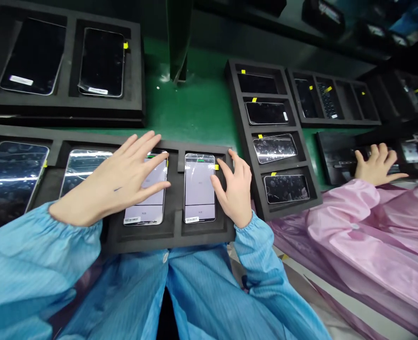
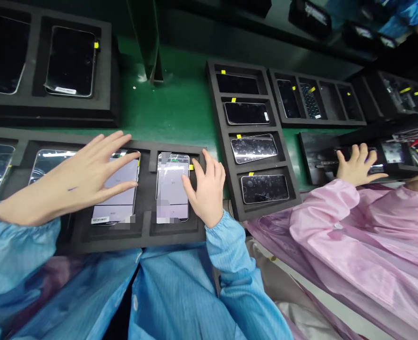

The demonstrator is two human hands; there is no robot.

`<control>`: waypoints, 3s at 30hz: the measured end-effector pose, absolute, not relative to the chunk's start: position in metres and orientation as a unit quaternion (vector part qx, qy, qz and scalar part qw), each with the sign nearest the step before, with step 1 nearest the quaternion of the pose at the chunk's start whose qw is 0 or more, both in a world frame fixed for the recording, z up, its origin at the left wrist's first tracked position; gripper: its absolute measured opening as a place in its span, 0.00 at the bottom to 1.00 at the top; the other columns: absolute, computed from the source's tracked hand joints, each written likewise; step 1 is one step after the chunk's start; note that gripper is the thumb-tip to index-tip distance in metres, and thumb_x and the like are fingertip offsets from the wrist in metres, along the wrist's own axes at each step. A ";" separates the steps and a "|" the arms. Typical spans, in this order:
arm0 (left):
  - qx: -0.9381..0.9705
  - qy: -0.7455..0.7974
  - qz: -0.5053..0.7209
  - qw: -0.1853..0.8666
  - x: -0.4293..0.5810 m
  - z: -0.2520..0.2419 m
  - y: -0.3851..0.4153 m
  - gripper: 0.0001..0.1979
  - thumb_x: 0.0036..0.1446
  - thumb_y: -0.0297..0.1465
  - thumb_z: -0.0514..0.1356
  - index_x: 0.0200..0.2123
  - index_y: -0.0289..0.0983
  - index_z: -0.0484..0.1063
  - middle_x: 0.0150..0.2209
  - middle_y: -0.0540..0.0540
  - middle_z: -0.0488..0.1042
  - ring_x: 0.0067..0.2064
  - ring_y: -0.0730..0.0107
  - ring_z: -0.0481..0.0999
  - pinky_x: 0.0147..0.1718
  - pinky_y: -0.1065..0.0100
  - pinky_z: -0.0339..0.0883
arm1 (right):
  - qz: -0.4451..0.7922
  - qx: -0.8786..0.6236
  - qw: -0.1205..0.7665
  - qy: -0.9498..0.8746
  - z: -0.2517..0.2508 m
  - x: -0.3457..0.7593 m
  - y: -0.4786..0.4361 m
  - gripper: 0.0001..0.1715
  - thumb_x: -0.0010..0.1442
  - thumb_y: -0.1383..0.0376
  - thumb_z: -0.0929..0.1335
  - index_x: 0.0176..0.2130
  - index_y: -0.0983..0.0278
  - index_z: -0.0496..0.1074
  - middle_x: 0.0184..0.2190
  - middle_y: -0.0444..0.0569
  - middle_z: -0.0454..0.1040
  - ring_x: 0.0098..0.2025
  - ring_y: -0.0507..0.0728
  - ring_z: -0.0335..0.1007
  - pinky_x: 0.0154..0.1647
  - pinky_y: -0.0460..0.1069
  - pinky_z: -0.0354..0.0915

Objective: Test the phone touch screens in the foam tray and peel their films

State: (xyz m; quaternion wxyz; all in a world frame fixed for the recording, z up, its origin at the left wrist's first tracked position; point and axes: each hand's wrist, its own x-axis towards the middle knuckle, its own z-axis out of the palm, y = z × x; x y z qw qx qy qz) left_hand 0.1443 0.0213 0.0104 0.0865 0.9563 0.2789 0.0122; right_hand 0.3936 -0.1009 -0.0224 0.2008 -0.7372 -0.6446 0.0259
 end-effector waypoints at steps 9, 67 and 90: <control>0.974 0.198 0.056 0.093 0.157 -0.002 0.038 0.30 0.62 0.52 0.52 0.50 0.34 0.75 0.66 0.31 0.60 0.71 0.43 0.55 0.67 0.44 0.56 | 0.052 -0.742 0.272 -0.611 -0.021 0.394 -0.092 0.09 0.65 0.59 0.67 0.39 0.61 0.71 0.59 0.57 0.65 0.63 0.65 0.58 0.64 0.64 0.57; 0.966 0.220 0.041 0.127 0.126 -0.003 0.032 0.23 0.66 0.46 0.45 0.47 0.47 0.78 0.61 0.41 0.67 0.69 0.49 0.58 0.69 0.37 0.45 | 0.099 -0.706 0.343 -0.612 -0.027 0.390 -0.110 0.21 0.57 0.75 0.64 0.37 0.55 0.82 0.63 0.44 0.68 0.65 0.60 0.60 0.64 0.66 0.62; 0.855 0.473 0.152 0.149 0.088 -0.010 -0.055 0.30 0.65 0.38 0.50 0.66 0.69 0.46 0.74 0.59 0.35 0.73 0.35 0.41 0.68 0.24 0.31 | 0.050 -0.659 0.246 -0.709 -0.014 0.364 -0.129 0.18 0.66 0.63 0.65 0.54 0.58 0.74 0.68 0.53 0.59 0.67 0.64 0.55 0.68 0.66 0.57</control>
